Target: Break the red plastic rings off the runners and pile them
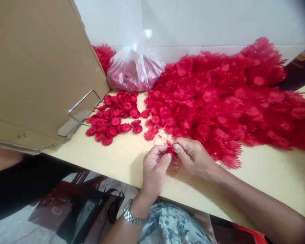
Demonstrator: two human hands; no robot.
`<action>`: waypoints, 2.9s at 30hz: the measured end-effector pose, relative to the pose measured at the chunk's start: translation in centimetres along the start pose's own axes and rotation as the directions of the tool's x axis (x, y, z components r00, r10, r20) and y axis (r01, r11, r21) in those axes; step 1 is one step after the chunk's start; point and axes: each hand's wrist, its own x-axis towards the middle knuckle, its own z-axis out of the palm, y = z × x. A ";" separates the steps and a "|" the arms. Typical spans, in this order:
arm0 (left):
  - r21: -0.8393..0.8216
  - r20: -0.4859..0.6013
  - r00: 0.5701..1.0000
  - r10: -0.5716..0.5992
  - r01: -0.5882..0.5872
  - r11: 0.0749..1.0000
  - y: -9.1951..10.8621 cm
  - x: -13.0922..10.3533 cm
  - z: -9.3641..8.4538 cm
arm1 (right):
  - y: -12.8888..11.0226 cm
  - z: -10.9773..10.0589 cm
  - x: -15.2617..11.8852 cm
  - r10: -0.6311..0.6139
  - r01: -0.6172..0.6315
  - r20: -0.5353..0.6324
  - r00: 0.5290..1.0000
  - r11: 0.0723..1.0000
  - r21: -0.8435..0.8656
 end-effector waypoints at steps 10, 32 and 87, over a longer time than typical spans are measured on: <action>-0.043 -0.065 0.995 -0.079 0.076 0.996 0.7 0.2 1.0 | -0.2 0.4 0.0 -0.008 -0.012 -0.163 0.987 0.993 -0.119; 0.004 -0.143 0.989 -0.047 0.048 0.999 0.4 0.3 0.3 | -0.2 -2.1 0.5 0.034 -0.034 0.005 0.999 0.999 0.039; -0.011 -0.173 0.983 0.063 -0.065 0.998 -0.4 0.2 0.4 | 0.5 0.7 -0.3 -0.274 0.236 -0.140 0.951 0.942 -0.240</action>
